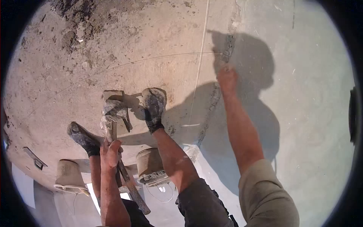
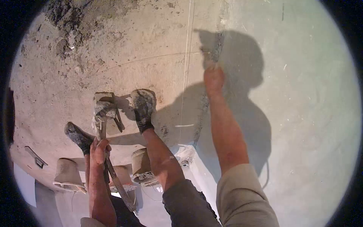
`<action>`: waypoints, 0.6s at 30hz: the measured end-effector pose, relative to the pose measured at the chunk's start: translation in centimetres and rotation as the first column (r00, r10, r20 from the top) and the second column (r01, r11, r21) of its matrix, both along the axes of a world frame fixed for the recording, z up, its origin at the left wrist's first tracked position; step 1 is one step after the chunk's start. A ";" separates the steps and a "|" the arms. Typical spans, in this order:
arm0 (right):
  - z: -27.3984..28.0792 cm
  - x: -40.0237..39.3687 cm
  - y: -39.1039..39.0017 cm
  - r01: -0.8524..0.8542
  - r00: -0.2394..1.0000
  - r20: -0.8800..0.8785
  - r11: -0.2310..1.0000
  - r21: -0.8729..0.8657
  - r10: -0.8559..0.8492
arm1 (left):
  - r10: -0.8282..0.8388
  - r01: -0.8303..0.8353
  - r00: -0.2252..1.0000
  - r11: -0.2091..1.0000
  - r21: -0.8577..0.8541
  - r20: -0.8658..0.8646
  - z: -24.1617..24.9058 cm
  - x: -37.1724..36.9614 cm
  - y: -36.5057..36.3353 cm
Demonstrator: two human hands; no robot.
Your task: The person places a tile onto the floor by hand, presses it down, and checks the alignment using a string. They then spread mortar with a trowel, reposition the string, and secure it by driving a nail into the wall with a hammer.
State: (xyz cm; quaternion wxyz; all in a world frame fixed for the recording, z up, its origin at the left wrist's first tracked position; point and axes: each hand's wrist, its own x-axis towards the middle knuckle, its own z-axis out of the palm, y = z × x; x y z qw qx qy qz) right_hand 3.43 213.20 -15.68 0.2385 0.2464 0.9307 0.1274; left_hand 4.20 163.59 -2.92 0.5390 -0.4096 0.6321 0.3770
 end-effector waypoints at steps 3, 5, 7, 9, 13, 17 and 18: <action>4.0 -2.1 -7.6 0.191 0.942 -0.178 0.891 -0.411 -0.284 | -0.005 0.005 1.000 1.000 0.010 0.001 0.3 -0.6 0.3; 4.0 -2.4 -9.3 0.184 0.982 0.047 0.888 -0.422 -0.181 | 0.061 -0.060 0.996 0.998 -0.023 0.072 0.9 -1.5 0.7; 3.6 -2.9 -10.2 0.232 0.972 0.060 0.878 -0.420 -0.228 | 0.044 -0.042 0.994 0.999 -0.026 0.104 1.1 -1.8 0.7; 3.2 -3.1 -10.2 0.277 0.960 0.073 0.867 -0.414 -0.272 | 0.036 -0.035 0.997 0.999 -0.016 0.065 1.1 -1.9 0.7; 4.1 -3.3 -10.1 0.308 0.951 0.140 0.866 -0.393 -0.275 | 0.059 -0.059 0.998 0.998 -0.005 0.023 0.8 -1.0 0.0; 6.2 -2.5 -10.2 0.210 0.976 0.137 0.905 -0.371 -0.170 | 0.041 -0.041 0.999 0.999 0.008 0.032 1.3 -2.0 0.4; 6.6 -2.3 -10.1 0.333 0.940 0.200 0.865 -0.375 -0.275 | 0.024 -0.024 0.999 1.000 0.007 0.034 1.1 -1.7 0.3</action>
